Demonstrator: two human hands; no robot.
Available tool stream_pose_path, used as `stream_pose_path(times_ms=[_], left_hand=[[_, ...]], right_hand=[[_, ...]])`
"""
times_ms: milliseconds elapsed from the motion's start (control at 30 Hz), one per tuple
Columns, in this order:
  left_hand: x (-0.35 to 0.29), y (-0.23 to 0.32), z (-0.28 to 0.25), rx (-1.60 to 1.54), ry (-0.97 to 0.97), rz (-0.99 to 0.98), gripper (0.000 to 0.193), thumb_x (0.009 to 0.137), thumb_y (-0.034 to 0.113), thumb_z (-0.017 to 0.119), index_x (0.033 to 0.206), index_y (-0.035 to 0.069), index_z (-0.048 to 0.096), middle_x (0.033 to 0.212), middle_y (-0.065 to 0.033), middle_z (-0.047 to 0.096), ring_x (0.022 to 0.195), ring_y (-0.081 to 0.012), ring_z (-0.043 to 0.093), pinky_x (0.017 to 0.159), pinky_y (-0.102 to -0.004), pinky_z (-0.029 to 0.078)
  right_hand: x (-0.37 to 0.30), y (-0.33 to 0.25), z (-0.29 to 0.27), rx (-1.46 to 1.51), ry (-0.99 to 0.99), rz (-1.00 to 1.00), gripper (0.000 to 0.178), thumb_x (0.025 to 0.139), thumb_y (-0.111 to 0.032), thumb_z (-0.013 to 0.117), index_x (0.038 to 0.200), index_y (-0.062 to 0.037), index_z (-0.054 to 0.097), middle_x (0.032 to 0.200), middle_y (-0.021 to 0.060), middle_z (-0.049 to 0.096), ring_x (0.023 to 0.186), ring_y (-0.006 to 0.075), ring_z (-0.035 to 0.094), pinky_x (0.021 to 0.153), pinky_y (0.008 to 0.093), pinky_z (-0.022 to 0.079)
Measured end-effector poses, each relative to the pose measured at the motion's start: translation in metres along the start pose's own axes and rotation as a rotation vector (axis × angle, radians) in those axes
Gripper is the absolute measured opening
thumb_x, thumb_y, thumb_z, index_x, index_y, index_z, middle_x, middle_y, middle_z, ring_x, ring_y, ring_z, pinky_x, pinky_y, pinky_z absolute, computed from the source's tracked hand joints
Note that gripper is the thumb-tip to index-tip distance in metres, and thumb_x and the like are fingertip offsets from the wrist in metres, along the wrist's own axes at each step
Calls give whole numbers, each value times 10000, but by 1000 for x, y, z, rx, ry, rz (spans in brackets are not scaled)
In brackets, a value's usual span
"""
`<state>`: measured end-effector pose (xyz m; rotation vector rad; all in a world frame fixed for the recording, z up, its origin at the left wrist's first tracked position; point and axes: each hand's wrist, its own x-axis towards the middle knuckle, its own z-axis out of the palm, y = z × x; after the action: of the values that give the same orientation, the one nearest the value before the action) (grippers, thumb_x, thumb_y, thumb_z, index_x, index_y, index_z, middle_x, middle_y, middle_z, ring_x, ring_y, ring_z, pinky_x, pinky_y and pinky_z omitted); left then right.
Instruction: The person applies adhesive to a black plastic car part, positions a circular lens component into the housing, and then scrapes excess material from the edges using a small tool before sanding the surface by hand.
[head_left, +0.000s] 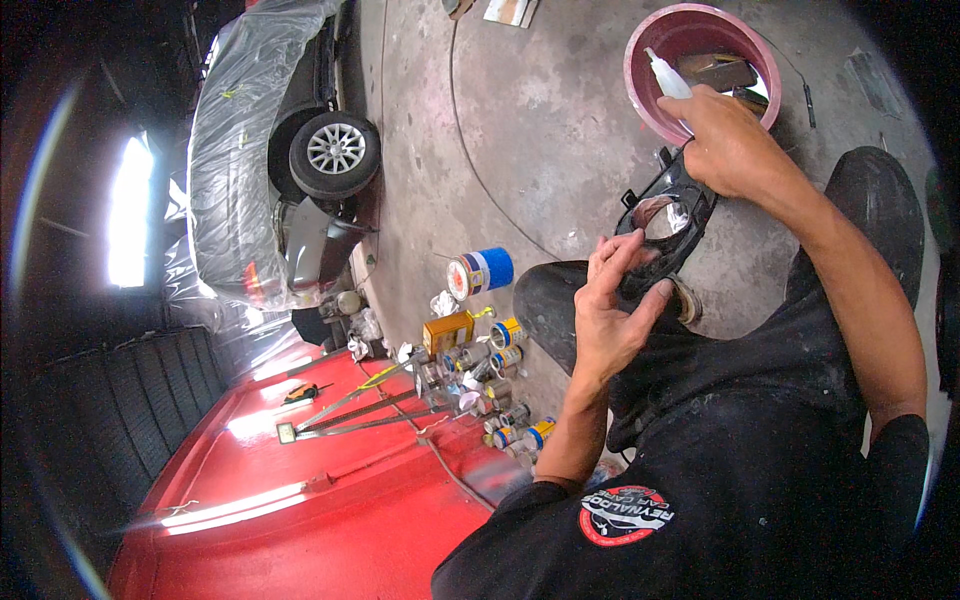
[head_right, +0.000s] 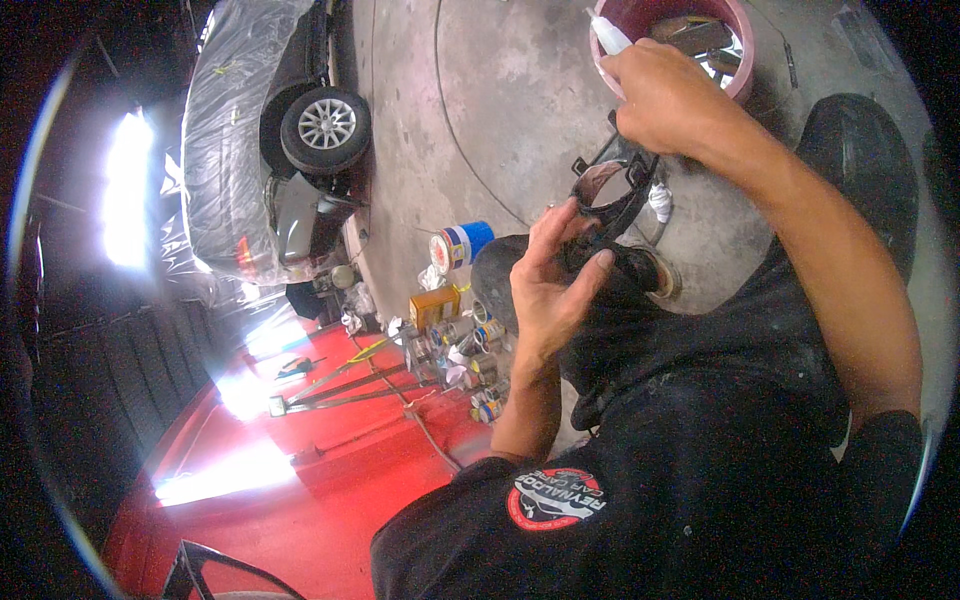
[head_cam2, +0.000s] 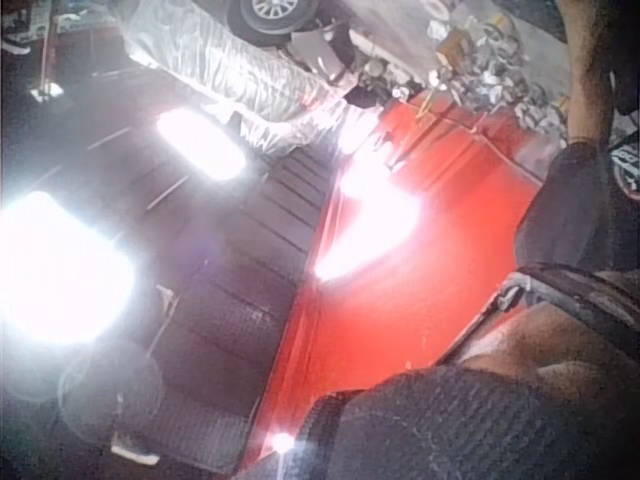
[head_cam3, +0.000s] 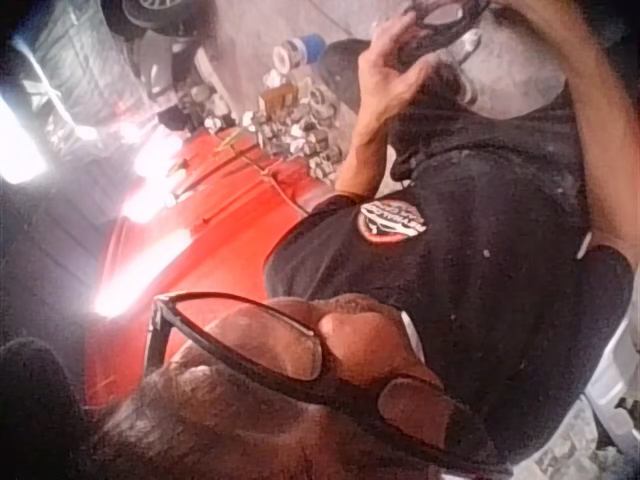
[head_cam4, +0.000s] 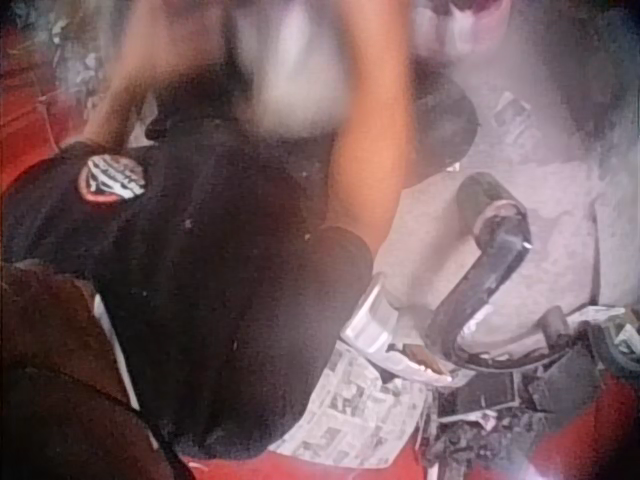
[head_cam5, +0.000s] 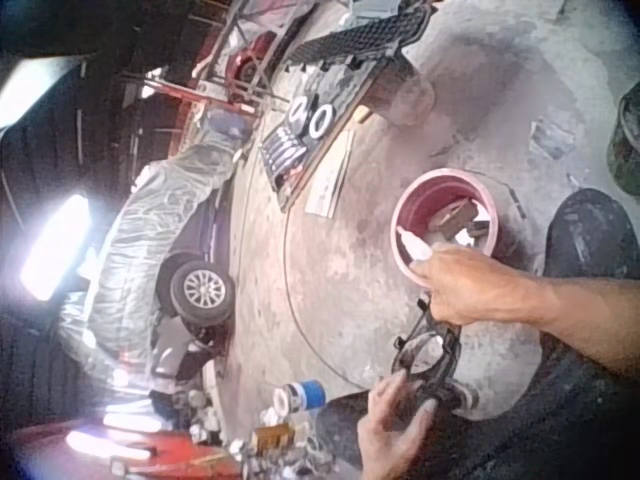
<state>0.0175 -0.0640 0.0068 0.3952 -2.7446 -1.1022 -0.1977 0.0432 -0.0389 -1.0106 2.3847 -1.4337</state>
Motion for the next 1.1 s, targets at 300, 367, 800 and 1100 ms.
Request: stream_pose_path(times_ms=[300, 367, 800, 1100], left_hand=[[-5, 11, 1, 19, 124, -30, 586, 658, 25, 820, 1196, -8, 587, 1099, -96, 595, 1047, -197, 559, 941, -310, 425], [-4, 19, -5, 45, 119, -54, 562, 653, 47, 832, 1164, -1, 604, 1011, -69, 620, 978, -192, 587, 889, -297, 452], [13, 30, -38, -349, -305, -526, 218, 906, 120, 654, 1068, -25, 664, 868, -43, 675, 751, -73, 595, 653, -215, 483], [11, 40, -22, -221, -232, -498, 164, 890, 114, 665, 1022, 20, 689, 817, -7, 642, 708, -59, 568, 556, -205, 464]], right_hand=[[0, 0, 2, -11, 31, -10, 428, 673, -10, 597, 1098, 21, 634, 977, 283, 619, 975, 424, 596, 874, 474, 460], [-2, 0, 4, -2, 43, -7, 432, 672, -11, 592, 1101, 25, 633, 983, 281, 618, 984, 419, 593, 880, 473, 456], [-9, -3, 9, -36, -138, -15, 505, 682, 53, 533, 1184, 17, 578, 944, 243, 552, 932, 415, 557, 813, 458, 434], [-11, -1, 13, -40, -103, -54, 518, 686, 65, 530, 1199, 12, 577, 944, 231, 550, 931, 403, 558, 809, 453, 433]])
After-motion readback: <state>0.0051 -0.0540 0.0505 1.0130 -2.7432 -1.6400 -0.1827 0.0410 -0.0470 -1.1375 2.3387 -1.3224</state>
